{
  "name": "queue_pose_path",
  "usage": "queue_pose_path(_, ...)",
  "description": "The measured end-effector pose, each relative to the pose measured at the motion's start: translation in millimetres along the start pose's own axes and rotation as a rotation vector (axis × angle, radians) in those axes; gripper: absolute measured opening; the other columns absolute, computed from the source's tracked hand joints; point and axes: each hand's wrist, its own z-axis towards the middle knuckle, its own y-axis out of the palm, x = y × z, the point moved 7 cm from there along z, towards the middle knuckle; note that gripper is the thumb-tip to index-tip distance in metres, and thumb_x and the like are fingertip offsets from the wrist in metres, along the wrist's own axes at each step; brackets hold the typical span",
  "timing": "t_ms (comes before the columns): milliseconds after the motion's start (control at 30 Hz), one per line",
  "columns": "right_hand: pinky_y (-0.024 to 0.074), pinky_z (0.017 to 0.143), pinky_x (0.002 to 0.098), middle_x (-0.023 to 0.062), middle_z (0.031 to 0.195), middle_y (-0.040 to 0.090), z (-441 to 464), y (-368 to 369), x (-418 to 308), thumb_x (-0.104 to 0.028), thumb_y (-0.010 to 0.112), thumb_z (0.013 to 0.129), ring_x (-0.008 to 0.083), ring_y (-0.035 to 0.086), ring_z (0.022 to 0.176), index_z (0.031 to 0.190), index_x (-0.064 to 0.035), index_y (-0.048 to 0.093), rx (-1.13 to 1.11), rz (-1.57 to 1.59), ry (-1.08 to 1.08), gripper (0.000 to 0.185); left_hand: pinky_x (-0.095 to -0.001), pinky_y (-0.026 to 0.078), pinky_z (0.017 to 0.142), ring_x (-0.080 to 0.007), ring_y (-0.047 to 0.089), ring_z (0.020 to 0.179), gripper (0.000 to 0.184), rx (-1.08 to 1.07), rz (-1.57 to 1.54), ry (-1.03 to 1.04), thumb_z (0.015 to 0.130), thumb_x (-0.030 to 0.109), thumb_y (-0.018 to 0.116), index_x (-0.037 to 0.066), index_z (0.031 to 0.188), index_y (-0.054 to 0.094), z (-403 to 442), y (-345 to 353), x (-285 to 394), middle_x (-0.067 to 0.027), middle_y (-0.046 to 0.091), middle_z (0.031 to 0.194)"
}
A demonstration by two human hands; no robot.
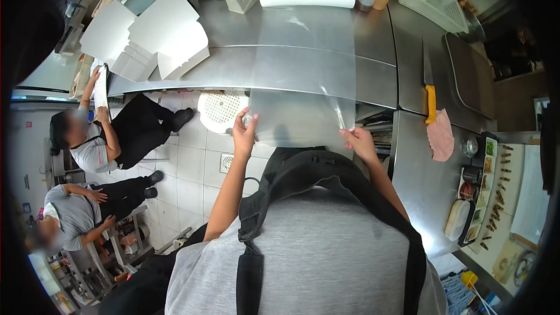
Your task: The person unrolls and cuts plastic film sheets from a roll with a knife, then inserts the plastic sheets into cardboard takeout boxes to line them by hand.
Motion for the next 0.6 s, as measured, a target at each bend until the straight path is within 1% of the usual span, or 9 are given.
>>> queue_pose_path(33,0.0448,0.055,0.0222,-0.0004,0.067,0.059,0.8,-4.2,6.1,-0.028,0.072,0.086,0.0058,0.051,0.056,0.086,0.0015,0.068,0.020,-0.032,0.001,0.030,-0.0174,0.034,0.046,-0.0025,0.047,0.051,0.038,-0.044,0.062,-0.050,0.088,0.018,0.072,0.000,0.119,0.059,-8.1,1.0,0.3,0.0022,0.059,0.066)
queue_pose_path(133,0.0442,0.056,0.0239,0.0000,0.066,0.059,5.1,-8.9,24.7,-0.034,0.072,0.086,0.0064,0.052,0.058,0.085,0.0014,0.069,0.050,-0.066,0.003,0.035,-0.0186,0.036,0.048,-0.0031,0.047,0.051,0.023,-0.268,0.051,-0.194,0.085,0.022,0.075,0.002,0.095,0.070,-6.2,-4.2,-48.7,0.0044,0.058,0.064)
queue_pose_path(167,0.0436,0.056,0.0245,0.0003,0.065,0.059,6.4,-11.2,30.3,-0.036,0.071,0.086,0.0068,0.052,0.059,0.085,0.0012,0.069,0.058,-0.069,0.003,0.037,-0.0202,0.038,0.053,-0.0039,0.049,0.054,0.019,-0.241,0.041,-0.263,0.084,0.024,0.077,0.006,0.080,0.073,-8.5,-10.1,-60.7,0.0045,0.059,0.063)
queue_pose_path(267,0.0416,0.057,0.0263,0.0023,0.065,0.060,13.0,-14.2,35.4,-0.041,0.070,0.086,0.0080,0.051,0.062,0.086,0.0002,0.070,-0.004,-0.329,0.027,0.041,-0.0211,0.039,0.057,-0.0043,0.050,0.057,0.019,-0.245,0.084,-0.290,0.084,0.024,0.077,0.006,0.081,0.072,-5.4,-21.6,-72.9,0.0037,0.059,0.064)
queue_pose_path(300,0.0412,0.058,0.0269,0.0026,0.064,0.060,12.3,-14.3,34.8,-0.042,0.070,0.085,0.0087,0.051,0.062,0.085,0.0000,0.071,0.001,-0.346,0.018,0.042,-0.0215,0.038,0.059,-0.0042,0.050,0.060,0.019,-0.239,0.081,-0.279,0.083,0.024,0.077,0.006,0.079,0.072,-4.3,-25.1,-73.6,0.0032,0.060,0.065)
queue_pose_path(400,0.0413,0.059,0.0284,0.0034,0.065,0.061,10.1,-11.9,27.5,-0.042,0.069,0.085,0.0101,0.051,0.062,0.085,-0.0005,0.071,0.000,-0.388,0.000,0.042,-0.0213,0.038,0.059,-0.0039,0.050,0.060,0.019,-0.283,0.054,-0.245,0.083,0.024,0.077,0.006,0.077,0.072,-0.9,-27.6,-64.6,0.0027,0.061,0.065)
queue_pose_path(533,0.0449,0.064,0.0281,0.0049,0.069,0.065,17.4,-15.3,47.0,-0.041,0.069,0.084,0.0101,0.056,0.067,0.089,-0.0014,0.072,-0.005,-0.369,0.001,0.040,-0.0225,0.038,0.055,-0.0045,0.050,0.058,0.025,-0.336,0.242,-0.259,0.079,0.026,0.081,0.003,0.074,0.072,14.5,-35.1,-99.7,0.0040,0.061,0.064)
queue_pose_path(567,0.0458,0.065,0.0278,0.0053,0.070,0.066,17.8,-15.2,48.2,-0.041,0.070,0.084,0.0100,0.057,0.068,0.089,-0.0016,0.073,0.003,-0.351,0.003,0.040,-0.0242,0.043,0.056,-0.0071,0.054,0.058,0.028,-0.331,0.235,-0.272,0.076,0.026,0.082,-0.001,0.077,0.074,16.6,-34.4,-103.8,0.0002,0.065,0.065)
queue_pose_path(600,0.0470,0.067,0.0282,0.0067,0.073,0.067,18.8,-14.3,51.9,-0.041,0.071,0.082,0.0113,0.059,0.069,0.093,-0.0025,0.073,-0.041,-0.424,0.046,0.040,-0.0249,0.045,0.059,-0.0090,0.057,0.060,0.029,-0.352,0.325,-0.247,0.076,0.027,0.081,-0.001,0.080,0.074,21.2,-35.1,-105.1,-0.0022,0.067,0.067)
